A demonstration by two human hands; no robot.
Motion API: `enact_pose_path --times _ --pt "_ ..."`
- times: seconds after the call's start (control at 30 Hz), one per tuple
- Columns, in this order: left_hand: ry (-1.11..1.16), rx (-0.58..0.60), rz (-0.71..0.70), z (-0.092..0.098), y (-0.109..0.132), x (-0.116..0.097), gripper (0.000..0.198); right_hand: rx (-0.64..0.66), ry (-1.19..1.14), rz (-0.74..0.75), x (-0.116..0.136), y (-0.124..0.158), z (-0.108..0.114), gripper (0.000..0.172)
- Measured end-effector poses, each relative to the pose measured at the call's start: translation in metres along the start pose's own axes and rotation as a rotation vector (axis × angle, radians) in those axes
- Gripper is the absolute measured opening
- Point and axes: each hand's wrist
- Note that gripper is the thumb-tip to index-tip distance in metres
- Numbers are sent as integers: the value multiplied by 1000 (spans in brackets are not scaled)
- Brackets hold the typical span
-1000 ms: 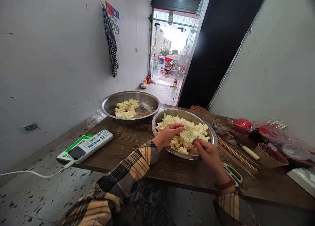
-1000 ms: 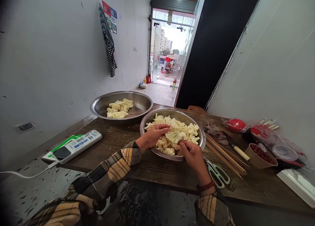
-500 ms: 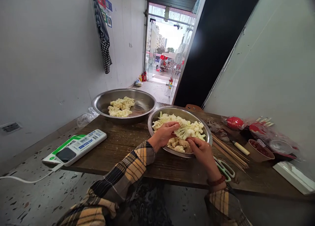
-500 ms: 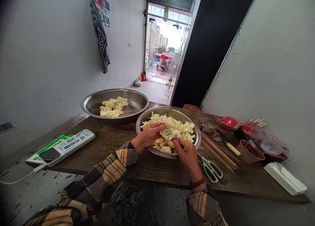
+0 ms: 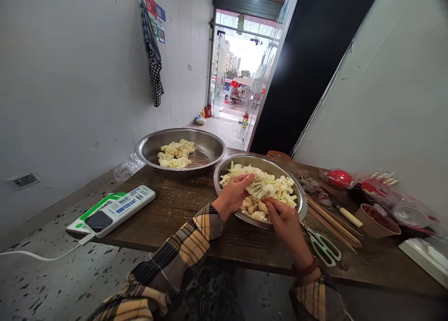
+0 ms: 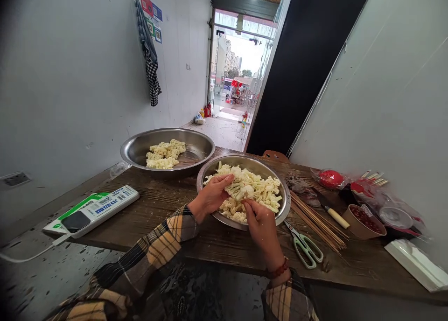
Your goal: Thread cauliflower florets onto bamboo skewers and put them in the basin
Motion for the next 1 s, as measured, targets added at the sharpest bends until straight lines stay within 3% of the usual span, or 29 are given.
enact_pose_path --times 0.2,0.4,0.6,0.8,1.0 --pt "-30 81 -3 -3 3 2 27 -62 -9 16 5 3 -4 33" --pt "-52 104 44 -2 2 8 29 -138 19 9 -1 6 -5 40" --pt "-85 118 60 -4 4 5 29 -82 -49 -29 -2 4 -1 39" --pt "26 -33 48 -6 4 -5 35 -47 -320 -186 -5 1 7 35" --pt "-180 -113 -5 -4 -1 -1 30 -163 -301 -187 -5 -1 5 36"
Point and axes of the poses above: each hand's wrist, its own y-axis away from the middle knuckle, its own z-axis out of the back of the hand, x = y × z, and after that the axes turned 6 degrees about x, right-handed
